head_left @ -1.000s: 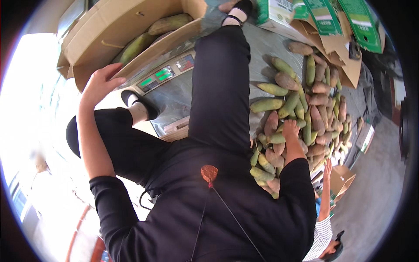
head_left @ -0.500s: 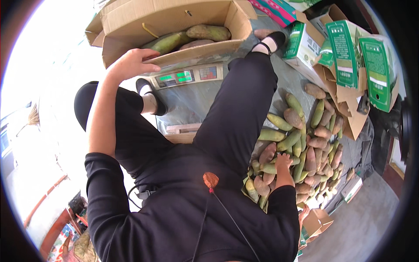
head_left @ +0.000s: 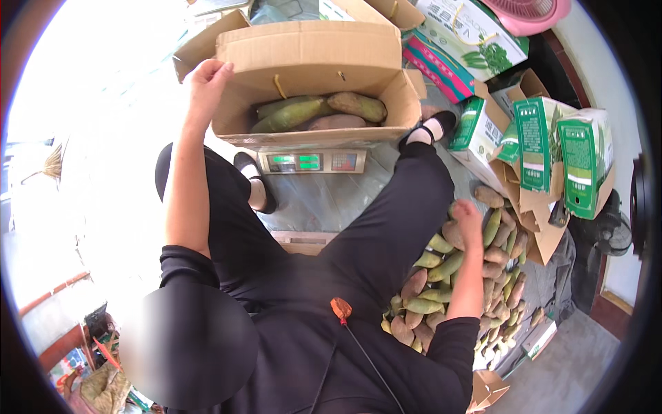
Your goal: Sorting and packing produce from a pile on the floor into cardboard boxes on a scale.
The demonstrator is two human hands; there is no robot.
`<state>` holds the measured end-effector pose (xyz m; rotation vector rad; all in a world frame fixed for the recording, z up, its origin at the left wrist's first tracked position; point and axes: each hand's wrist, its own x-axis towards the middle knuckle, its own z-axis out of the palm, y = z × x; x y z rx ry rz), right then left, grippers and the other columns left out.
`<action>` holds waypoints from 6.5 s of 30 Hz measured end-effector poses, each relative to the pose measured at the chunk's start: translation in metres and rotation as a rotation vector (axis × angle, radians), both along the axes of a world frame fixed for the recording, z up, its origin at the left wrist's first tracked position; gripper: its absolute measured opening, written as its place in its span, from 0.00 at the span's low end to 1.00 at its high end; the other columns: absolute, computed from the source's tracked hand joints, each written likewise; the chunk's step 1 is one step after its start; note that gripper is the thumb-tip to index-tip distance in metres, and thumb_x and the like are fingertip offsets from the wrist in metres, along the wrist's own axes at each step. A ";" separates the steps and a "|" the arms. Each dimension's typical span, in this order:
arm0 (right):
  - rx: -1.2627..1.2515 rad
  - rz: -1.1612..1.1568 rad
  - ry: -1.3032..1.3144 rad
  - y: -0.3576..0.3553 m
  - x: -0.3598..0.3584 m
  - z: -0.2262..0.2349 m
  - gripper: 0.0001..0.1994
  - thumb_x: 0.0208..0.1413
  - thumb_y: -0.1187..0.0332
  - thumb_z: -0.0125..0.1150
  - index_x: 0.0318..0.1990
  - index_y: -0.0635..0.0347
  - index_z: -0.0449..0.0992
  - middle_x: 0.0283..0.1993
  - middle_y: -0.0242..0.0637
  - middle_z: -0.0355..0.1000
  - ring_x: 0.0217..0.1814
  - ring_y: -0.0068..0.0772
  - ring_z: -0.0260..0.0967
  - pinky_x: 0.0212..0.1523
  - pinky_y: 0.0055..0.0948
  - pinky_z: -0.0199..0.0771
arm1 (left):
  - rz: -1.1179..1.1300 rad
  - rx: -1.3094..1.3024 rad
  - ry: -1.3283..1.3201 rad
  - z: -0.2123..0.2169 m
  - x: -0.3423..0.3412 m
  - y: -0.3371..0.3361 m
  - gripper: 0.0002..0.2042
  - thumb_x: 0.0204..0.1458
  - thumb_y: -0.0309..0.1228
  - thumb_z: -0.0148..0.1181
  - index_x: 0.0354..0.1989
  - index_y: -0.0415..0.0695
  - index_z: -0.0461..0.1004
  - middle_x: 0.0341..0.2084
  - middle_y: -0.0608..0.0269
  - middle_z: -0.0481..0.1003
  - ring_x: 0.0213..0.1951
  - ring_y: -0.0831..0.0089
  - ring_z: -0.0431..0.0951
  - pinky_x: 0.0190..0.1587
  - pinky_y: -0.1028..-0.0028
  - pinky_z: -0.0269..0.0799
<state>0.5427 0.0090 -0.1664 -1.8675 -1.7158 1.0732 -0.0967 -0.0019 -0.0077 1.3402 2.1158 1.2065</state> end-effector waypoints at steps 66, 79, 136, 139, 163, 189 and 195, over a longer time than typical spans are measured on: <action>0.089 1.463 -0.453 -0.168 -0.686 0.128 0.17 0.52 0.54 0.58 0.39 0.59 0.79 0.42 0.45 0.76 0.47 0.44 0.74 0.45 0.40 0.74 | 1.065 -0.675 -0.003 -0.065 -0.120 -0.621 0.17 0.47 0.37 0.59 0.34 0.31 0.76 0.28 0.37 0.75 0.36 0.47 0.78 0.39 0.58 0.70; -0.082 1.620 -0.282 -0.195 -0.672 0.117 0.15 0.51 0.60 0.57 0.39 0.63 0.78 0.44 0.48 0.75 0.49 0.48 0.72 0.46 0.44 0.72 | 1.340 -0.926 -0.498 -0.084 -0.036 -0.679 0.16 0.56 0.36 0.53 0.41 0.32 0.73 0.37 0.48 0.75 0.36 0.56 0.75 0.39 0.63 0.72; 0.517 -1.064 0.561 0.138 0.169 0.245 0.32 0.44 0.45 0.65 0.52 0.55 0.68 0.51 0.38 0.68 0.52 0.36 0.64 0.50 0.41 0.58 | -0.554 -0.143 0.304 -0.015 0.086 0.023 0.06 0.47 0.22 0.57 0.34 0.37 0.76 0.30 0.54 0.75 0.34 0.64 0.77 0.37 0.70 0.72; 0.354 -0.951 0.645 0.148 0.153 0.251 0.27 0.44 0.44 0.65 0.46 0.53 0.72 0.43 0.35 0.71 0.44 0.33 0.68 0.49 0.38 0.59 | -0.562 -0.143 0.326 -0.015 0.083 0.023 0.06 0.47 0.23 0.57 0.34 0.37 0.76 0.29 0.54 0.75 0.33 0.64 0.77 0.35 0.69 0.73; 0.776 -0.611 1.095 0.101 0.033 0.297 0.16 0.55 0.76 0.53 0.52 0.67 0.69 0.50 0.39 0.71 0.51 0.33 0.70 0.50 0.30 0.70 | -0.578 -0.158 0.299 0.033 0.085 0.016 0.07 0.46 0.23 0.58 0.33 0.36 0.76 0.28 0.52 0.76 0.31 0.62 0.78 0.36 0.70 0.74; 0.661 1.044 -0.193 0.086 -0.264 0.175 0.10 0.48 0.72 0.52 0.39 0.52 0.73 0.29 0.35 0.73 0.35 0.42 0.71 0.37 0.40 0.66 | -0.156 0.509 0.611 0.060 0.068 0.012 0.16 0.42 0.28 0.63 0.43 0.42 0.75 0.44 0.57 0.71 0.55 0.53 0.65 0.60 0.55 0.54; 0.586 1.076 -0.396 0.100 -0.270 0.128 0.11 0.44 0.76 0.50 0.34 0.51 0.74 0.32 0.32 0.73 0.40 0.37 0.70 0.44 0.36 0.65 | -0.576 0.053 0.481 0.035 0.068 0.014 0.17 0.44 0.40 0.65 0.41 0.46 0.77 0.43 0.60 0.73 0.53 0.61 0.68 0.60 0.54 0.55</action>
